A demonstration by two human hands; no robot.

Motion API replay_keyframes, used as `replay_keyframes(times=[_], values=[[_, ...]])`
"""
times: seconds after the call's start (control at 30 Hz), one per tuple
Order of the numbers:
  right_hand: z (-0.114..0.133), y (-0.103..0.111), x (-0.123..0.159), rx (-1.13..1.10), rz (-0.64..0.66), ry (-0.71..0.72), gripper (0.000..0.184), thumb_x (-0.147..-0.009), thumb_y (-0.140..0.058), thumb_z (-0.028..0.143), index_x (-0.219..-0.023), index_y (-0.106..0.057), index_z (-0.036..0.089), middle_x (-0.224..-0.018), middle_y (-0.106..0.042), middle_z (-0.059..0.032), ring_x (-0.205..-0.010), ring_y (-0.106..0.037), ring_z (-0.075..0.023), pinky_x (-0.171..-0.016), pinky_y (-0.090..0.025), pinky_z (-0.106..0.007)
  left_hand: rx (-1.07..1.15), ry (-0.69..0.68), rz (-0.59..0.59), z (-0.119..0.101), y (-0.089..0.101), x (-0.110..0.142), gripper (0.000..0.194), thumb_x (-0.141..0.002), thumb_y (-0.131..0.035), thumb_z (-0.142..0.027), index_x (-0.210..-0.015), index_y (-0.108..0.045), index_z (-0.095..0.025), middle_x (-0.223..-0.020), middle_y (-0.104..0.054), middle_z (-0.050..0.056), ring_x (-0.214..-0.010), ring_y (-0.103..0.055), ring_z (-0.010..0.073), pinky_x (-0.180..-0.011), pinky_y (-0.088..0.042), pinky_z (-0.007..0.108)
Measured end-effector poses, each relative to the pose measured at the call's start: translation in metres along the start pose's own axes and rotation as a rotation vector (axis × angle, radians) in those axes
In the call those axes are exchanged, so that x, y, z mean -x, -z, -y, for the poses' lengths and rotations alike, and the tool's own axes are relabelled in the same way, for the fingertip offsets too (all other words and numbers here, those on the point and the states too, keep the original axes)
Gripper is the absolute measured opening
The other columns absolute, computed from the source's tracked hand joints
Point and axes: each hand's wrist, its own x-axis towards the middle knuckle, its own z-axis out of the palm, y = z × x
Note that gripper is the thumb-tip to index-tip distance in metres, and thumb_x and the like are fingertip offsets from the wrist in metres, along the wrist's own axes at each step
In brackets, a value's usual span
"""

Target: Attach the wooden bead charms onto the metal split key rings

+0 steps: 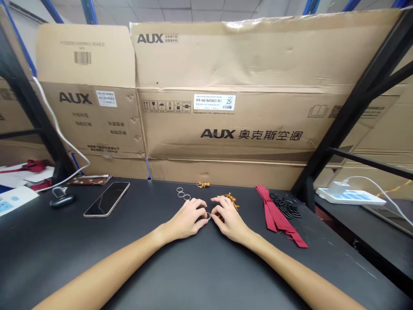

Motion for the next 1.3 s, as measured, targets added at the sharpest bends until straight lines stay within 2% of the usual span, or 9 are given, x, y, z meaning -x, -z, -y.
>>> replay_keyframes(times=[0.1, 0.23, 0.47, 0.63, 0.77, 1.0, 1.17, 1.3], values=[[0.0030, 0.0010, -0.0001, -0.042, 0.010, 0.048, 0.008, -0.087, -0.052, 0.017, -0.084, -0.059, 0.020, -0.126, -0.052, -0.0104, -0.125, -0.038, -0.0280, -0.103, -0.036, -0.053, 0.006, 0.011, -0.011, -0.0003, -0.0008, 0.0004, 0.011, -0.088, -0.059, -0.030, -0.088, -0.062, -0.020, -0.114, -0.054, 0.007, -0.106, -0.050, 0.0220, -0.094, -0.041, 0.039], [0.0058, 0.0026, -0.0006, -0.055, 0.032, 0.110, 0.009, -0.088, -0.052, 0.018, -0.085, -0.059, 0.021, -0.126, -0.051, -0.0100, -0.126, -0.036, -0.0278, -0.104, -0.036, -0.052, -0.002, -0.015, -0.016, 0.0009, -0.0013, 0.0001, 0.014, -0.092, -0.051, -0.025, -0.088, -0.064, -0.021, -0.115, -0.055, 0.006, -0.106, -0.050, 0.0215, -0.095, -0.040, 0.039], [0.0017, 0.0010, -0.0008, 0.016, -0.021, 0.023, 0.011, -0.088, -0.050, 0.017, -0.083, -0.060, 0.020, -0.123, -0.053, -0.0122, -0.122, -0.040, -0.0290, -0.101, -0.038, -0.053, -0.012, -0.026, -0.011, 0.0021, -0.0012, -0.0003, 0.013, -0.092, -0.053, -0.024, -0.089, -0.066, -0.022, -0.115, -0.056, 0.005, -0.105, -0.050, 0.0207, -0.095, -0.040, 0.038], [0.0059, 0.0033, -0.0008, -0.037, 0.010, 0.083, 0.010, -0.088, -0.051, 0.017, -0.086, -0.060, 0.020, -0.126, -0.052, -0.0110, -0.125, -0.037, -0.0286, -0.102, -0.037, -0.053, 0.018, -0.002, -0.024, 0.0009, -0.0021, 0.0007, 0.013, -0.089, -0.057, -0.030, -0.089, -0.065, -0.020, -0.116, -0.055, 0.007, -0.107, -0.050, 0.0219, -0.095, -0.041, 0.039], [0.0069, 0.0037, -0.0004, -0.039, 0.032, 0.135, 0.009, -0.089, -0.051, 0.018, -0.087, -0.060, 0.021, -0.125, -0.052, -0.0101, -0.127, -0.036, -0.0275, -0.104, -0.036, -0.051, 0.030, -0.017, -0.029, 0.0025, -0.0031, 0.0002, 0.015, -0.093, -0.051, -0.025, -0.088, -0.064, -0.020, -0.116, -0.055, 0.007, -0.108, -0.050, 0.0209, -0.096, -0.040, 0.038], [0.0011, 0.0004, -0.0002, 0.034, -0.024, 0.025, 0.010, -0.088, -0.050, 0.016, -0.084, -0.059, 0.019, -0.123, -0.053, -0.0120, -0.122, -0.039, -0.0290, -0.102, -0.037, -0.053, 0.020, -0.035, -0.016, 0.0022, -0.0024, -0.0003, 0.015, -0.093, -0.050, -0.023, -0.087, -0.063, -0.020, -0.115, -0.054, 0.006, -0.105, -0.050, 0.0198, -0.096, -0.041, 0.037], [0.0052, 0.0031, -0.0002, -0.023, 0.003, 0.089, 0.010, -0.088, -0.050, 0.017, -0.084, -0.059, 0.020, -0.125, -0.051, -0.0111, -0.125, -0.037, -0.0284, -0.102, -0.038, -0.053, 0.041, -0.008, -0.019, -0.0002, -0.0012, 0.0005, 0.010, -0.090, -0.057, -0.027, -0.086, -0.062, -0.019, -0.114, -0.054, 0.006, -0.106, -0.051, 0.0207, -0.095, -0.042, 0.037], [0.0079, 0.0039, -0.0001, -0.037, 0.024, 0.139, 0.009, -0.089, -0.051, 0.018, -0.086, -0.059, 0.021, -0.125, -0.051, -0.0104, -0.126, -0.036, -0.0282, -0.103, -0.038, -0.053, 0.051, -0.026, -0.028, 0.0001, -0.0015, 0.0000, 0.014, -0.093, -0.051, -0.023, -0.086, -0.062, -0.019, -0.114, -0.055, 0.007, -0.106, -0.051, 0.0199, -0.096, -0.042, 0.036]])
